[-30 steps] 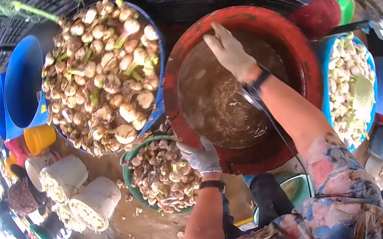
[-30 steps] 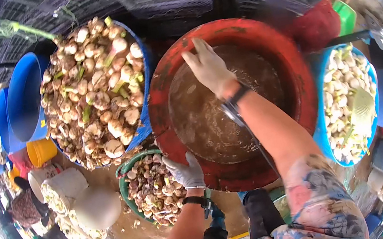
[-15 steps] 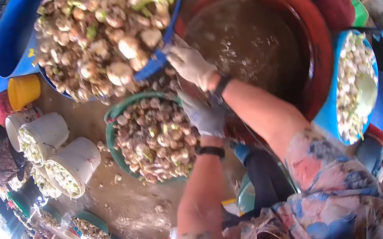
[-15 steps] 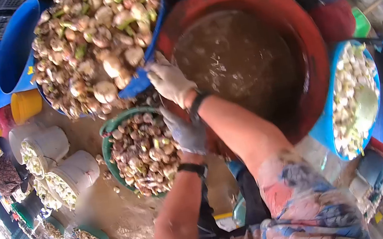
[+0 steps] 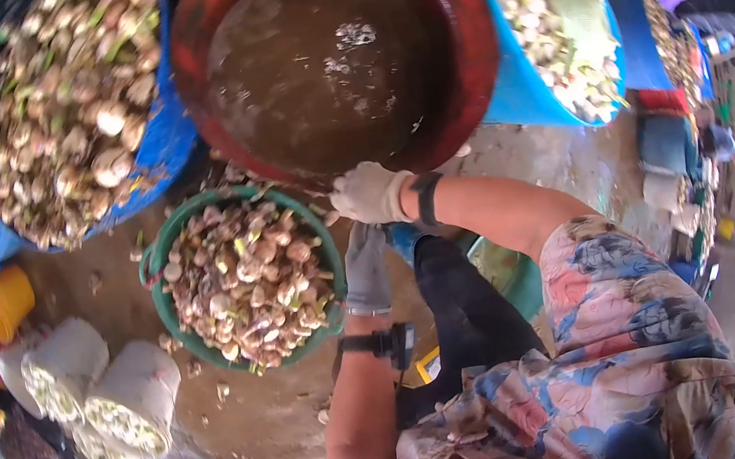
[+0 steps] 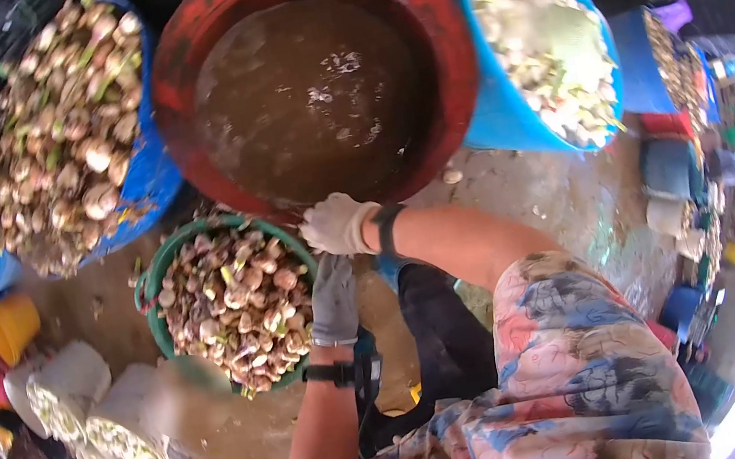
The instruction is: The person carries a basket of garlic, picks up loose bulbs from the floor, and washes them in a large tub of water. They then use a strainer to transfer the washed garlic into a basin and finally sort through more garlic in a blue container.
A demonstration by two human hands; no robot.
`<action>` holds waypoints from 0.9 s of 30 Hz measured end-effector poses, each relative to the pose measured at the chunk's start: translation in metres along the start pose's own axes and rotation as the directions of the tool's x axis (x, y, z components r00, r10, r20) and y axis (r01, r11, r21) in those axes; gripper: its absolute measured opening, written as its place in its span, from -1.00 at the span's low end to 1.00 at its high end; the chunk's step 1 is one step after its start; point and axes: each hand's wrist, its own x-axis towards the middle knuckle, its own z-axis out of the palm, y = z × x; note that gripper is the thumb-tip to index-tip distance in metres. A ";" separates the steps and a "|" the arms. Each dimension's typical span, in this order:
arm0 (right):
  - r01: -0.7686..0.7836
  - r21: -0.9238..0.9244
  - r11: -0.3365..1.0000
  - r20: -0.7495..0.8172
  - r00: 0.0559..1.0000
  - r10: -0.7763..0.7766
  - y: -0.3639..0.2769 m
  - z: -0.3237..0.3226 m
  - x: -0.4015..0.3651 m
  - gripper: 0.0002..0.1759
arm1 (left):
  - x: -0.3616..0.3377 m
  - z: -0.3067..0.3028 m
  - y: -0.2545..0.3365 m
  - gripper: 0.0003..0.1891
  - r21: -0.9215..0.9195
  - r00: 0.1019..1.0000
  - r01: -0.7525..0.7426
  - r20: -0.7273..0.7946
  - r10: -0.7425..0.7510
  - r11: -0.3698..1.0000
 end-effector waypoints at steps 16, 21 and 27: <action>-0.495 -0.050 0.868 -0.335 0.827 0.452 0.142 0.018 -0.259 -0.84 | 0.155 0.056 0.120 -0.05 0.808 0.512 0.576 -0.244 0.824 -0.119; -0.635 0.584 0.506 -0.379 0.339 0.861 0.177 0.129 -0.270 -0.86 | 0.158 0.027 0.121 -0.07 0.860 0.511 0.406 0.066 0.857 -0.309; -0.975 0.209 0.070 0.283 0.129 0.951 0.209 0.262 -0.262 -0.66 | 0.153 0.046 0.110 -0.20 0.975 0.641 0.136 -0.224 0.734 0.178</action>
